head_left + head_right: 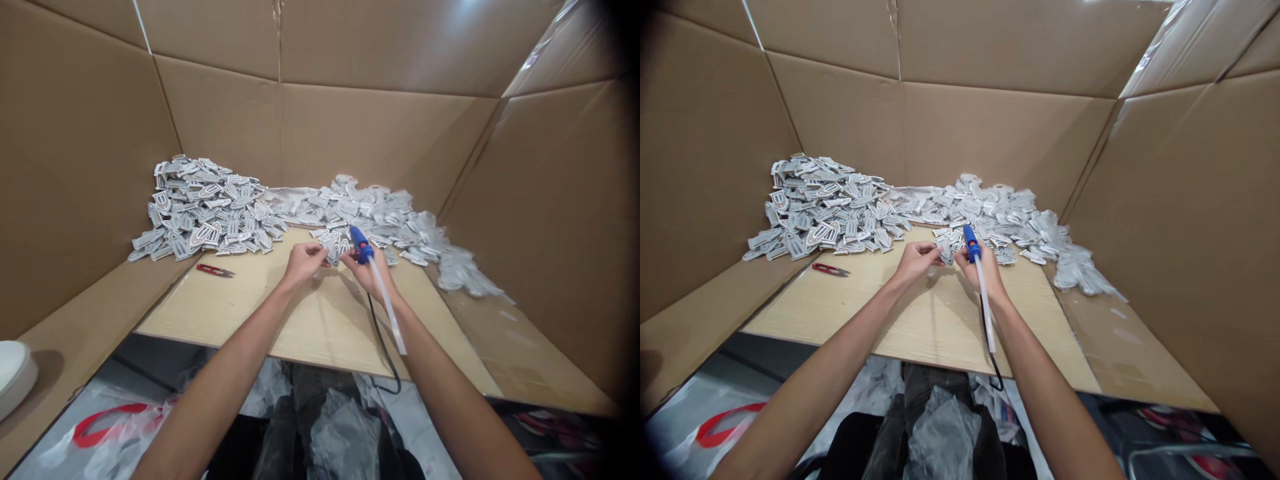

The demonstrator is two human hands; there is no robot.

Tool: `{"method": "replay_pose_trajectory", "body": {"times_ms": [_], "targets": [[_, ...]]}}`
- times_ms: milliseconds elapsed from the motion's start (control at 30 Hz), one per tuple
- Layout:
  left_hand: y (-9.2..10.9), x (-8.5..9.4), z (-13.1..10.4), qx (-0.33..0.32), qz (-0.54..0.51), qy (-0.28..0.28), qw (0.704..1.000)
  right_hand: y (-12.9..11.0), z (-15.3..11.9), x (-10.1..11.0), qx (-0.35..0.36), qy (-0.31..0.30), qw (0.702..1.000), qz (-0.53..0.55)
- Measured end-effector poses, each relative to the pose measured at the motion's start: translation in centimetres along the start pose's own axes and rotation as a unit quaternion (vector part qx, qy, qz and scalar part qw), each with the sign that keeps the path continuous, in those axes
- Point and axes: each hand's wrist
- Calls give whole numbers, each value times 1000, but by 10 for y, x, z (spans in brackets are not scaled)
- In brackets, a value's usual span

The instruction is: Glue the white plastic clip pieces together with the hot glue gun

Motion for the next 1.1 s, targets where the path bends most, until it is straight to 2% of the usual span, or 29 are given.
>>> {"method": "replay_pose_trajectory", "body": {"times_ms": [100, 200, 300, 367, 500, 567, 700, 800, 933, 1100], "targets": [[0, 0, 0, -11, 4, -5, 1000, 2, 0, -2, 9, -11, 1000, -11], [-1, 0, 0, -12, -2, -7, 1000, -1, -2, -3, -13, -4, 1000, 15], [-1, 0, 0, -4, -18, -4, 1000, -9, -3, -1, -77, 0, 991, 108], [-1, 0, 0, 5, -25, 0, 1000, -14, -2, 1, -109, -11, 974, 199], [3, 0, 0, 31, -32, 10, 999, -18, 2, 6, -127, -20, 938, 323], [5, 0, 0, 38, -36, 13, 999, -18, 2, 8, -121, -3, 949, 292], [7, -1, -1, 32, -42, 11, 999, -16, -1, 6, -105, 14, 989, 104], [6, -1, -2, 17, -48, 6, 999, -15, -4, 2, -100, -3, 995, 9], [5, -1, -4, -16, -29, -5, 999, -10, -4, 0, -89, 1, 996, -24], [4, 0, -5, -36, -9, -26, 999, 0, -2, -1, -74, 1, 997, -10]]}}
Point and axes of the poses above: each hand's wrist, its own z-axis towards the middle knuckle, its own x-axis out of the back of the hand, y = z × x, and after that the axes turned 11 degrees about z, right-handed
